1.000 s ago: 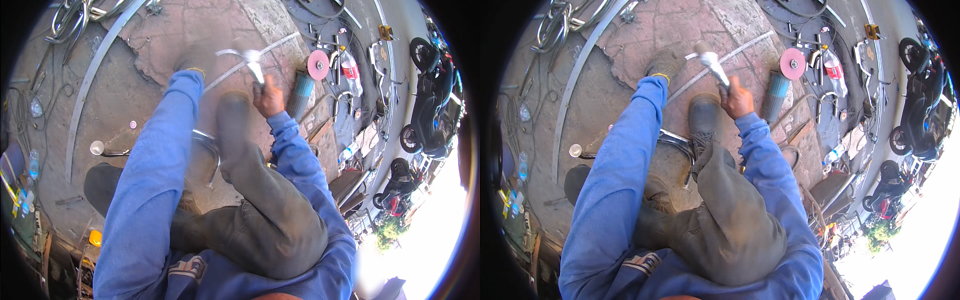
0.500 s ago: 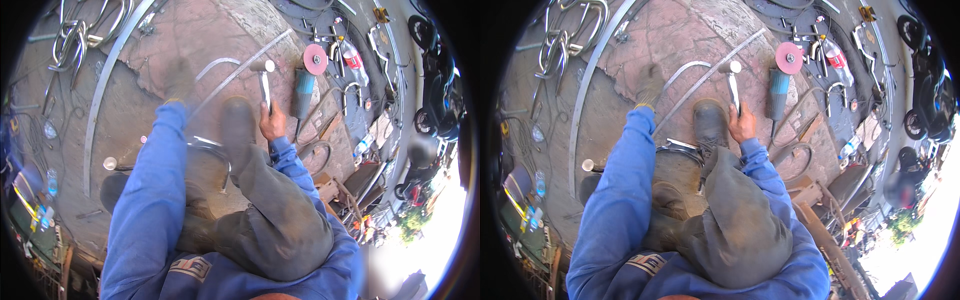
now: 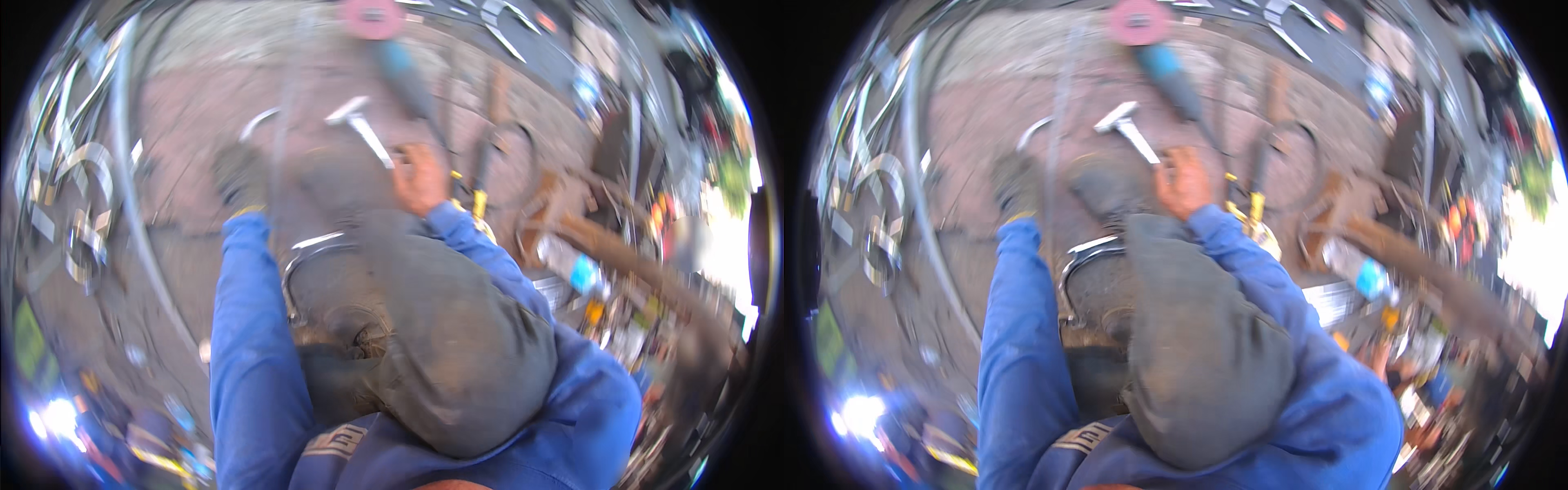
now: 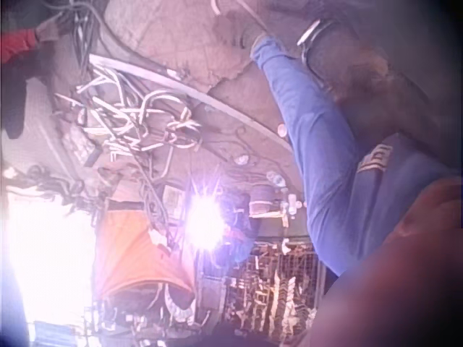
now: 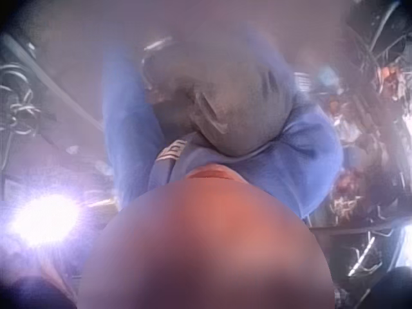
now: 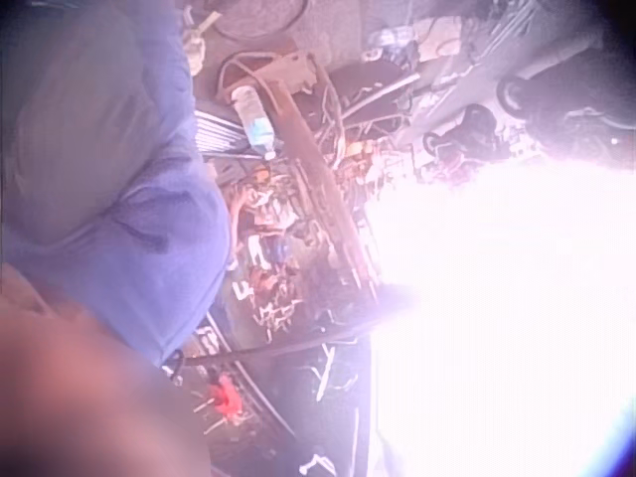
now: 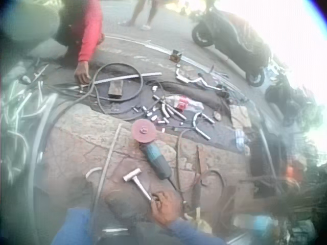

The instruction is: The person sits on the floor and uses an angle grinder to cut and smooth curved metal pieces. They then use a hammer to shape the metal on a vise and a welding torch to join the pieces together.

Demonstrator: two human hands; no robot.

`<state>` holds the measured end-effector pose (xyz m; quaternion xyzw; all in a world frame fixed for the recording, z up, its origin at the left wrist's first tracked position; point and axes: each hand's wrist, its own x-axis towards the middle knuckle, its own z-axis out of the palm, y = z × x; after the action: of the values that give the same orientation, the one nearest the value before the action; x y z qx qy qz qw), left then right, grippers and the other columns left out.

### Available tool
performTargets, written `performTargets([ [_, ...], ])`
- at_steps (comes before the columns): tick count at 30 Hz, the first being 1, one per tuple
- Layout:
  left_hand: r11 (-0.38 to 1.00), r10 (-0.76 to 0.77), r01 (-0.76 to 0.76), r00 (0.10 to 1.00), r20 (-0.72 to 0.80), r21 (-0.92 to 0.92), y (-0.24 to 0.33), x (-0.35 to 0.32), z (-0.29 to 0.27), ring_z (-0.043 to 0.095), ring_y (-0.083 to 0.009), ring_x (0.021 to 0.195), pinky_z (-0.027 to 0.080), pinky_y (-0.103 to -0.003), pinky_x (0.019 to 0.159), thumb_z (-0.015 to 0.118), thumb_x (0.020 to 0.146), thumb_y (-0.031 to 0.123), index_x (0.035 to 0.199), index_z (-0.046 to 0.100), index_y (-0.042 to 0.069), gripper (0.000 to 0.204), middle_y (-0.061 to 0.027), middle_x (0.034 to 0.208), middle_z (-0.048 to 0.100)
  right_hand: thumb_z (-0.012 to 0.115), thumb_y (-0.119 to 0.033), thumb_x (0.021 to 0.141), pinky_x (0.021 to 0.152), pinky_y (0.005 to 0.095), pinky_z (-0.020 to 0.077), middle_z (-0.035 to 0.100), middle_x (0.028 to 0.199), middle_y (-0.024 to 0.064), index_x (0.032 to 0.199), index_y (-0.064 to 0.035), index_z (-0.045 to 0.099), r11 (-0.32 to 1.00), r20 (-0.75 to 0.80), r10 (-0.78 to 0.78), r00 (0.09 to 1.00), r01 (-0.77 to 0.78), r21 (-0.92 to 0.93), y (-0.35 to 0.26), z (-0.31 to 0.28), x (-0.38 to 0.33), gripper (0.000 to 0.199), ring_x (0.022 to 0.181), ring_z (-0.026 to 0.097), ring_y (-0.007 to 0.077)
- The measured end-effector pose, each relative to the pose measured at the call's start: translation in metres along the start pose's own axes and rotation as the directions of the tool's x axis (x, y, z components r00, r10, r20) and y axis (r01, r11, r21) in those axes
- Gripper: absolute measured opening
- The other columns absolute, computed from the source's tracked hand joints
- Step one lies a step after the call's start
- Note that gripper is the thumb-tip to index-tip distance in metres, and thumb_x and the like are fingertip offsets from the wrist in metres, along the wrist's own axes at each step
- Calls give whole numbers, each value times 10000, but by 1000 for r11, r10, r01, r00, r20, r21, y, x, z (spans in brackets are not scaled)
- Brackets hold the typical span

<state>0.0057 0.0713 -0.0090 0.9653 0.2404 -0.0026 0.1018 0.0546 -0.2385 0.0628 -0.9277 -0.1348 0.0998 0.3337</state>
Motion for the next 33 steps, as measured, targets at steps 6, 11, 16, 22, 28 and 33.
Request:
performTargets([
  [6,999,-41,42,984,174,1,-6,18,14,620,-430,940,478,-507,825,578,826,310,981,649,-13,366,-263,1007,644,608,-77,829,811,391,501,643,945,161,990,-36,651,985,-114,89,989,-71,156,4,-75,-68,172,896,634,303],
  [11,999,-30,24,953,300,23,-38,30,-15,626,-416,916,476,-487,826,587,829,270,1069,580,-24,379,-238,1007,645,580,-87,869,707,345,535,670,881,125,1054,-51,643,957,-385,96,918,-192,-218,58,-206,-88,198,796,672,258],
  [16,984,21,48,922,386,-170,-107,38,-57,629,-318,826,492,-427,762,539,826,165,1075,521,-24,313,-194,921,635,537,-11,823,765,363,522,643,1100,101,1148,-115,640,776,-236,-66,969,-99,-623,109,-254,-96,357,926,659,253],
  [22,881,-250,380,879,406,-281,-164,18,-86,624,-328,896,480,-421,819,527,817,129,1192,546,-15,402,-207,993,635,606,-115,809,1115,530,238,317,1530,95,1292,-220,526,490,575,-34,818,515,-703,152,-158,-43,501,1443,247,252],
  [28,923,-274,308,947,169,-233,-164,-36,-120,623,-380,937,463,-460,842,631,866,292,1173,577,-8,432,-222,1003,652,552,-217,868,1093,592,226,445,1406,101,1148,-208,556,332,773,-218,596,790,-516,178,-124,-10,280,1405,312,268],
  [33,442,-564,728,680,468,-524,-165,-83,-126,577,-178,586,458,-344,500,500,943,341,1104,608,47,352,-69,729,559,605,-202,832,1064,548,266,539,1265,92,1117,-135,552,455,729,-252,637,743,-492,152,-169,12,297,1301,438,231],
])
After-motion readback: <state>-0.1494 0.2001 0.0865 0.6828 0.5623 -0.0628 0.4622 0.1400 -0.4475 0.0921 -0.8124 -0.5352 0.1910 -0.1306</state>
